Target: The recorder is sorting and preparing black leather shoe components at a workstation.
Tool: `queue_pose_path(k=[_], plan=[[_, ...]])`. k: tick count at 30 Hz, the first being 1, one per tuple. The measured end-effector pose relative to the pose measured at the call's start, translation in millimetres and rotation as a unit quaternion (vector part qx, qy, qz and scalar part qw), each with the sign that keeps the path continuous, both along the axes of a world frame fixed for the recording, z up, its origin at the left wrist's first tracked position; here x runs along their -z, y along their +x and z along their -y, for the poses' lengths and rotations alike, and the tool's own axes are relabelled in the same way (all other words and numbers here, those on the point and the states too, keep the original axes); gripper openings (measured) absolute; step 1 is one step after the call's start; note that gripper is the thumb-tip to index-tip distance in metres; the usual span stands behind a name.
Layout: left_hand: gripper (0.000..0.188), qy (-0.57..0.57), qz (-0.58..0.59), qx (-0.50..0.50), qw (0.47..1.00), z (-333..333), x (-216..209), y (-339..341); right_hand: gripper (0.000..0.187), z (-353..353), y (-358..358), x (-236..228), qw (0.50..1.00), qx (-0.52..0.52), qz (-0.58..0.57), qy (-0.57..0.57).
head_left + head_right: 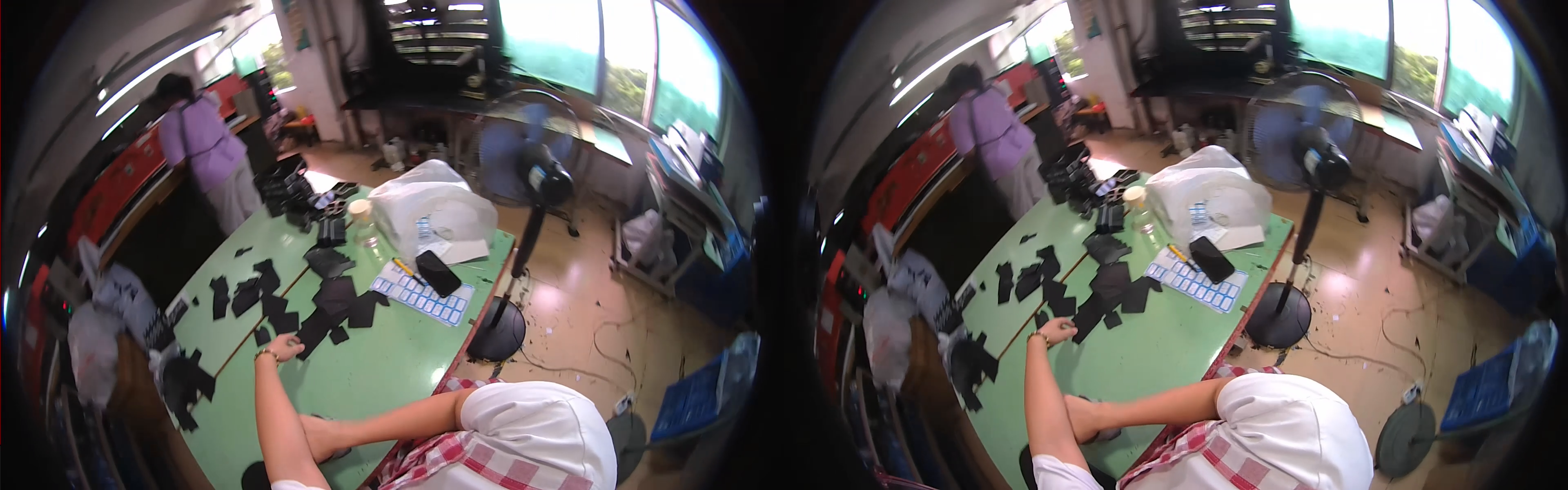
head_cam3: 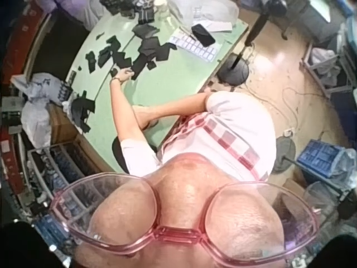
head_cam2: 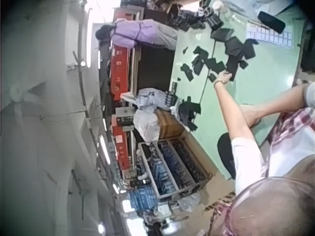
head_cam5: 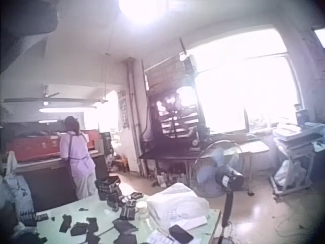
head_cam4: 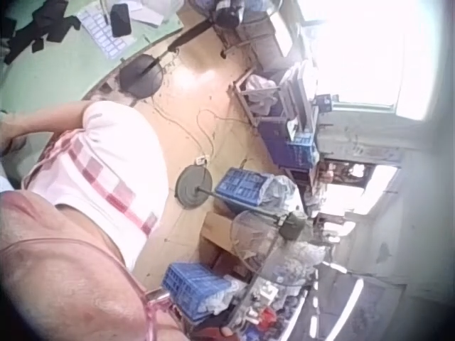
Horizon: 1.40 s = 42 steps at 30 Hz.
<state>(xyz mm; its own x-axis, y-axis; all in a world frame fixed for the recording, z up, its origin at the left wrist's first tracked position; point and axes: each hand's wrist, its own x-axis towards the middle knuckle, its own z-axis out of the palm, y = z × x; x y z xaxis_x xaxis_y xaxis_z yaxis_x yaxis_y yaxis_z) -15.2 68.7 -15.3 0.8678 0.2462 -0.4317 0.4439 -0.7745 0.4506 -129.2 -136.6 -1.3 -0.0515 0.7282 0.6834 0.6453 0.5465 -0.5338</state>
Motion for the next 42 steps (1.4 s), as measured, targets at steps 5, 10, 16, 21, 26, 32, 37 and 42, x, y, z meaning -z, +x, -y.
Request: queue_pose_path(k=[5,10,16,21,26,32,37,42], plan=[[0.037,0.050,0.024,0.082,0.995,18.3,14.9,9.4,0.028,9.7,11.4,-17.3,0.972,-0.001,0.029,-0.234],[0.039,0.121,-0.088,0.012,0.989,37.5,-27.3,29.3,0.051,19.2,10.3,-56.9,0.974,-0.046,-0.066,-0.212],[0.046,0.103,-0.101,-0.017,0.989,46.6,-41.6,4.1,0.044,13.6,6.9,-31.1,0.981,-0.034,-0.051,-0.182],[0.047,0.095,-0.095,-0.019,0.991,57.0,-30.7,9.9,0.045,22.7,6.8,-51.3,0.982,-0.043,-0.042,-0.177],[0.046,0.089,-0.106,0.016,0.990,61.9,-41.8,22.8,0.048,19.8,17.9,-31.2,0.977,-0.020,-0.028,-0.211],[0.045,0.089,-0.098,-0.004,0.991,46.3,-19.5,4.5,0.046,17.5,2.0,-32.5,0.977,-0.038,-0.055,-0.203],[0.045,0.071,-0.115,-0.009,0.991,66.8,-56.0,4.4,0.036,17.3,8.2,-37.2,0.980,-0.032,-0.070,-0.183],[0.046,0.074,-0.127,0.004,0.989,57.9,-51.7,4.6,0.036,12.4,6.3,-32.8,0.982,-0.042,-0.104,-0.151]])
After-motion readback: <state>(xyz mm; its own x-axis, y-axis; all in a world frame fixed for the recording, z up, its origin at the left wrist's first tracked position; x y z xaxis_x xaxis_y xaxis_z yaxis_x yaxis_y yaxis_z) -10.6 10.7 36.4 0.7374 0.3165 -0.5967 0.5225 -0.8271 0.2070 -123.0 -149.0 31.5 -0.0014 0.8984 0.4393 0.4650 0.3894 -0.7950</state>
